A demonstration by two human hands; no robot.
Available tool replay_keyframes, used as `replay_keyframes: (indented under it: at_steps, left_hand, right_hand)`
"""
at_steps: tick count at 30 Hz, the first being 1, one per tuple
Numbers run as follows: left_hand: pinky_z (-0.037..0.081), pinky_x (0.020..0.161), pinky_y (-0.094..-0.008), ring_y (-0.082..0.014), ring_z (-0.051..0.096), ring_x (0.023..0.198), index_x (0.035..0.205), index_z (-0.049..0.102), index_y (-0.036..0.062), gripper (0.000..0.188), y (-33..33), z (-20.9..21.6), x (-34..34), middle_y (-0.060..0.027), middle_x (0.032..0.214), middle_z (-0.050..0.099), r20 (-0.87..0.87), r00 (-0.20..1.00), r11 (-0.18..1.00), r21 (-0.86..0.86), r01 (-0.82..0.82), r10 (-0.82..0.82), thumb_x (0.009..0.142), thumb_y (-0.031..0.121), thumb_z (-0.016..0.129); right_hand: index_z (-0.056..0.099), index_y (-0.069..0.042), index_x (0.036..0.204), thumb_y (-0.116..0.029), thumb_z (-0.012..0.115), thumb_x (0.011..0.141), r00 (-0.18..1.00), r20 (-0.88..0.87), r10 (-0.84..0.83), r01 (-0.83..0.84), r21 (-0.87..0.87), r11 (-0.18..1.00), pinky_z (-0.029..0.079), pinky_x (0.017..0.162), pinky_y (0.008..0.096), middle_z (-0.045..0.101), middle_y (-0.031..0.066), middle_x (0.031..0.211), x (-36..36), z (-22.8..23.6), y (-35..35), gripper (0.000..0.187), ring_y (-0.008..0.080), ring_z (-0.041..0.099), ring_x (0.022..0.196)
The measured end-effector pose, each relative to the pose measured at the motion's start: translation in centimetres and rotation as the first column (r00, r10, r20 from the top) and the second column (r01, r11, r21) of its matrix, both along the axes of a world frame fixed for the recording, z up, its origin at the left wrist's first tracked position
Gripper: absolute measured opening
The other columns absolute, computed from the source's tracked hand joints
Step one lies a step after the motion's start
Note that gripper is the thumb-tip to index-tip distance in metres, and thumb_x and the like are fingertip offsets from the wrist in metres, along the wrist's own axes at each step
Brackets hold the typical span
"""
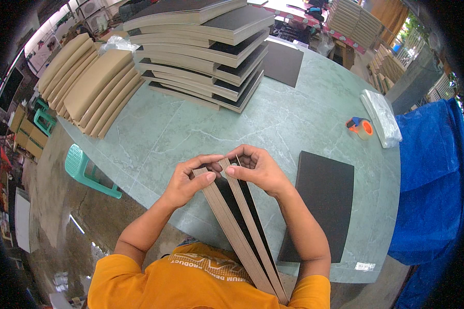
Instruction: The person stacks grey boards onto a central pile on a table. The person picks up individual boards from one pile and aligns them carefully with the growing stack, ensuring the edges are flush.
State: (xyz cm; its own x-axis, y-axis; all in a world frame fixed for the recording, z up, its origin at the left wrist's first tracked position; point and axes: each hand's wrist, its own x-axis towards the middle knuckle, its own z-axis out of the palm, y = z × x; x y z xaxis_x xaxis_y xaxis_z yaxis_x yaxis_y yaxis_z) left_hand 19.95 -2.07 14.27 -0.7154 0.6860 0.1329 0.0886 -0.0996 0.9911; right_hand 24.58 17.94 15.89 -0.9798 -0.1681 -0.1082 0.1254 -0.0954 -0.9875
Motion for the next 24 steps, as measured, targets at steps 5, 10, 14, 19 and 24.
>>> replay_keyframes:
  at_steps: [5, 10, 14, 19, 24]
  left_hand:
    - [0.043, 0.079, -0.0268, -0.0133, 0.053, 0.089, 0.113, 0.055, 0.0029, 0.039, -0.05, 0.05, 0.05, -0.0064, 0.095, 0.057, -0.009, 1.000, 1.000, 0.015, -0.010, 0.010, 0.080, 0.022, 0.059]
    - [0.043, 0.079, -0.0270, -0.0135, 0.053, 0.089, 0.114, 0.054, 0.0029, 0.038, -0.19, -0.18, 0.02, -0.0064, 0.094, 0.057, 0.002, 1.000, 1.000, 0.009, -0.009, 0.009, 0.080, 0.020, 0.059]
    - [0.043, 0.079, -0.0273, -0.0135, 0.054, 0.089, 0.114, 0.054, 0.0029, 0.038, -0.16, -0.13, 0.04, -0.0063, 0.094, 0.057, 0.013, 1.000, 1.000, 0.014, -0.004, 0.004, 0.080, 0.019, 0.059]
    - [0.043, 0.080, -0.0274, -0.0133, 0.053, 0.089, 0.114, 0.054, 0.0028, 0.039, -0.11, -0.18, 0.07, -0.0061, 0.094, 0.057, 0.006, 1.000, 0.999, 0.036, -0.008, 0.008, 0.080, 0.020, 0.059]
    - [0.042, 0.080, -0.0274, -0.0135, 0.053, 0.090, 0.116, 0.053, 0.0024, 0.041, -0.01, 0.15, 0.16, -0.0064, 0.094, 0.057, 0.012, 1.000, 0.999, 0.049, 0.000, -0.001, 0.080, 0.021, 0.059]
  right_hand:
    - [0.056, 0.001, 0.101, -0.017, 0.069, 0.075, 1.000, 0.005, -0.004, 0.004, -0.021, 1.000, 0.046, 0.072, 0.0232, 0.060, 0.0060, 0.088, 0.07, 0.35, -0.21, 0.035, 0.0100, 0.057, 0.080]
    - [0.056, 0.000, 0.101, -0.016, 0.069, 0.075, 1.000, 0.011, -0.001, 0.001, -0.037, 0.999, 0.046, 0.072, 0.0235, 0.060, 0.0055, 0.088, 0.06, 0.20, -0.05, 0.033, 0.0100, 0.057, 0.080]
    - [0.056, 0.000, 0.101, -0.017, 0.069, 0.075, 1.000, -0.012, -0.005, 0.005, -0.026, 1.000, 0.046, 0.072, 0.0234, 0.060, 0.0050, 0.089, 0.06, 0.05, 0.10, 0.033, 0.0099, 0.057, 0.080]
    - [0.056, 0.000, 0.101, -0.017, 0.069, 0.075, 1.000, -0.010, -0.006, 0.006, -0.029, 1.000, 0.046, 0.073, 0.0233, 0.060, 0.0049, 0.090, 0.04, 0.07, 0.04, 0.033, 0.0099, 0.057, 0.081]
    - [0.055, 0.000, 0.101, -0.016, 0.069, 0.075, 1.000, -0.019, 0.001, -0.002, -0.028, 1.000, 0.046, 0.073, 0.0236, 0.059, 0.0046, 0.089, 0.00, -0.11, 0.15, 0.034, 0.0097, 0.056, 0.080]
